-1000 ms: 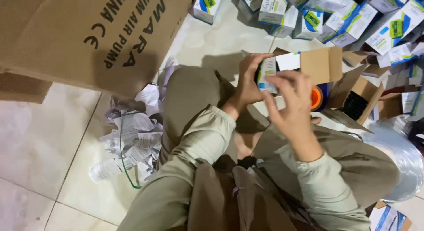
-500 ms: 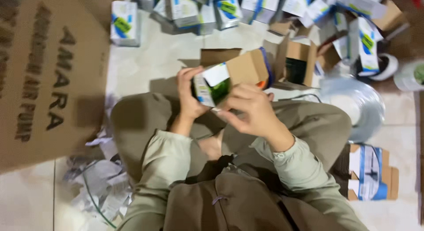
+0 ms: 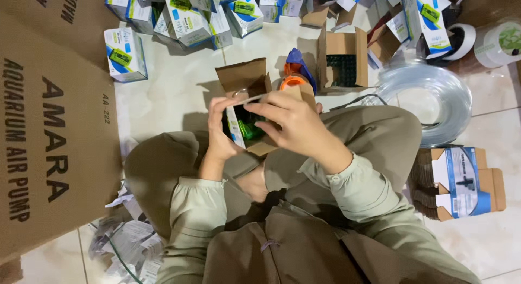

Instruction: The person sits on the floor and packs small green devices into small product boxes. They use a tape dispenser to seal the boxes and place them into a larger cardboard box. The person also handles a roll of clear tubing and places it into a box.

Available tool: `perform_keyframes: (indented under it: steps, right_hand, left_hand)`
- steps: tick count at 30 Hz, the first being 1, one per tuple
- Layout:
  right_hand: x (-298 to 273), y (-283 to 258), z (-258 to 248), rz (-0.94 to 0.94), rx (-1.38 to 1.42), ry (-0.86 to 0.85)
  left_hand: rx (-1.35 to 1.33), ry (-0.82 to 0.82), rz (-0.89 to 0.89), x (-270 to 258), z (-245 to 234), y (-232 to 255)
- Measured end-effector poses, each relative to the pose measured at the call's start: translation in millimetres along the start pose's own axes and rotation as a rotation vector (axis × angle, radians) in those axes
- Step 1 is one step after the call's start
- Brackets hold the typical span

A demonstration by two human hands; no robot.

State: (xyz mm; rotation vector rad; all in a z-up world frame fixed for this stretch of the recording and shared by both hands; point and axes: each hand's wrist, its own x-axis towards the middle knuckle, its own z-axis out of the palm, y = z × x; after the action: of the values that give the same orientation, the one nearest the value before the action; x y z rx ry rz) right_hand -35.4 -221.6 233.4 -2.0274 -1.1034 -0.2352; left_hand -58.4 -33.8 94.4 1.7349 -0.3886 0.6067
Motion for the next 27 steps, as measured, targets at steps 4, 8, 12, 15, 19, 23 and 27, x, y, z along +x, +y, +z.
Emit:
perform_keyframes:
  steps: [4,8,12,15,19,23,27]
  right_hand:
    - [-2,8,-4,-0.109,-0.093,-0.043]
    - [-8,28,9,-0.162,-0.213,-0.056]
    - [-6,46,15,-0.071,-0.161,0.090]
    - [-9,61,21,0.094,0.136,0.247]
    - [-20,71,52,0.181,0.244,0.377]
    - [-25,58,77,0.276,0.267,0.573]
    - [-32,67,99,0.333,0.341,0.717]
  left_hand:
    - [-0.002,-0.078,-0.016,-3,-2,2]
    - [-0.063,-0.177,-0.013,1,-5,10]
    - [-0.413,-0.233,-0.249,7,-15,21]
    - [-0.818,-0.074,-0.266,8,-30,-7]
    - [-1.091,0.219,-0.196,18,-32,20]
    - [-1.179,0.383,-0.048,-9,-27,-21]
    - [-1.160,0.619,-0.210,-19,-16,-33]
